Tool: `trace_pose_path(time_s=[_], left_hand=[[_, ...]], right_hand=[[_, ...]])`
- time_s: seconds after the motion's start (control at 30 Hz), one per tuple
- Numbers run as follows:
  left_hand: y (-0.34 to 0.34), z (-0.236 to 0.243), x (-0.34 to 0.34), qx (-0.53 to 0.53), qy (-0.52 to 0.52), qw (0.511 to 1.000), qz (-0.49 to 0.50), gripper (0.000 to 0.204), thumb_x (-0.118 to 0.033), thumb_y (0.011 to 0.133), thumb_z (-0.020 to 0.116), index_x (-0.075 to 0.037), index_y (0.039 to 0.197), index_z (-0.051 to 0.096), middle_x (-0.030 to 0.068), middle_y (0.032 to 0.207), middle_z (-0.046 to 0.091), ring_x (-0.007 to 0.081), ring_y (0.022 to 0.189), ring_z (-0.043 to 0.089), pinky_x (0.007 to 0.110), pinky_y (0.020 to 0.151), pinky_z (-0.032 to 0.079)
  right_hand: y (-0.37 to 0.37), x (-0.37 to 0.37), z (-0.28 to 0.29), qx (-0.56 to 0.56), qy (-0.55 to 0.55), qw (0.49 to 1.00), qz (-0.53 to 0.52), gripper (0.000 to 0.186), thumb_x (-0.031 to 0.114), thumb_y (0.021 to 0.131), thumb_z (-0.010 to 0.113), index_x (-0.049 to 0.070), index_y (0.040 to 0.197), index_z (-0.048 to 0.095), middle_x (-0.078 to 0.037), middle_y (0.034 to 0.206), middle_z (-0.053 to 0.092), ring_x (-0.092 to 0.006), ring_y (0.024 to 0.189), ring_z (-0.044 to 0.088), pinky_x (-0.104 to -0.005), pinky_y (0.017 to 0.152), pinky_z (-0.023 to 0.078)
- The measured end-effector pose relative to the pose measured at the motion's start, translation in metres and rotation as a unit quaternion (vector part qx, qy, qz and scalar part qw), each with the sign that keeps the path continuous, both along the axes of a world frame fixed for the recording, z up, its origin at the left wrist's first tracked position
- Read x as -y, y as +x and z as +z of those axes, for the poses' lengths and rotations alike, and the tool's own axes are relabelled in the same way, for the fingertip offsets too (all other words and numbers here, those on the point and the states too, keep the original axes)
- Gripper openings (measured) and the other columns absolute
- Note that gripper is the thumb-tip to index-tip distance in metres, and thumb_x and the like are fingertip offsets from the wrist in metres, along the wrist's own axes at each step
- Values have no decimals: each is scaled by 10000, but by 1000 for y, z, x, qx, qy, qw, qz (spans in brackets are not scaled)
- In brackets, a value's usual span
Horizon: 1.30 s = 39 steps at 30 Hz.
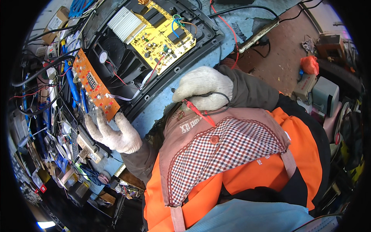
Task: The person removes a blue fan cover from an open electronic device, then uses a screwdriver to unscrew components on the circuit board. They connect multimeter probes to test points on the board and adjust connections while observing readings.
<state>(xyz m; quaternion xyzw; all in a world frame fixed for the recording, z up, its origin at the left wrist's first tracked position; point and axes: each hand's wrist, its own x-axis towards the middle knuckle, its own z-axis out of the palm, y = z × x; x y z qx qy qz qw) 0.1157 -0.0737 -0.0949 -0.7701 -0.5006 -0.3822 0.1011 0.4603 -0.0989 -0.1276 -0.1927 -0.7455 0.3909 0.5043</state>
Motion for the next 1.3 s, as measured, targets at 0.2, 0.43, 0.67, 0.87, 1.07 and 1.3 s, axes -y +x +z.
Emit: trace_pose_path(time_s=[0.2, 0.43, 0.67, 0.87, 1.07, 1.3], left_hand=[[0, -4, 0, 38, 21, 999, -2, 463, -87, 977, 730, 4, 1429, 696, 239, 1594, 484, 402, 1461, 529, 491, 1141, 533], [-10, -12, -1, 49, 59, 997, -6, 409, -45, 989, 738, 2, 1394, 698, 231, 1564, 516, 377, 1400, 592, 461, 1079, 581], [-5, -8, -2, 64, 72, 995, -10, 373, 1, 964, 728, -2, 1337, 735, 237, 1545, 544, 383, 1403, 586, 462, 1089, 578], [-3, -11, -3, 92, 91, 992, -10, 332, -12, 1004, 733, -9, 1336, 724, 236, 1540, 549, 384, 1395, 586, 468, 1097, 572], [-10, -12, 1, 96, 82, 992, 15, 339, 16, 1005, 713, -32, 1340, 721, 223, 1540, 552, 392, 1401, 585, 495, 1149, 538], [-11, -17, -1, 143, 56, 988, -11, 219, 32, 1051, 686, 74, 1264, 712, 195, 1549, 563, 312, 1357, 631, 407, 1116, 579]], right_hand=[[-3, 1, -2, -13, -5, 1000, -6, 321, 87, 944, 787, -2, 1251, 760, -173, 1037, 772, -344, 911, 768, -428, 786, 614], [31, 23, 36, -27, -79, 995, -61, 288, 13, 977, 757, -34, 1261, 763, -137, 1056, 795, -221, 926, 783, -347, 809, 622], [143, -38, 101, -9, 28, 877, -479, 230, 73, 1029, 732, -31, 1232, 705, -61, 996, 738, -115, 871, 692, -273, 783, 568], [281, -99, 97, 396, 91, 679, -612, 547, 40, 885, 727, -29, 1423, 651, -214, 1325, 742, -354, 1182, 732, -401, 1029, 571], [210, -10, 37, 52, 19, 747, -662, 324, 34, 982, 721, -24, 1300, 737, -149, 1157, 786, -235, 1054, 758, -337, 948, 604], [175, 44, -68, -78, -191, 681, -703, 365, 238, 1058, 768, -64, 1260, 729, -91, 1071, 766, -134, 943, 686, -294, 859, 563]])
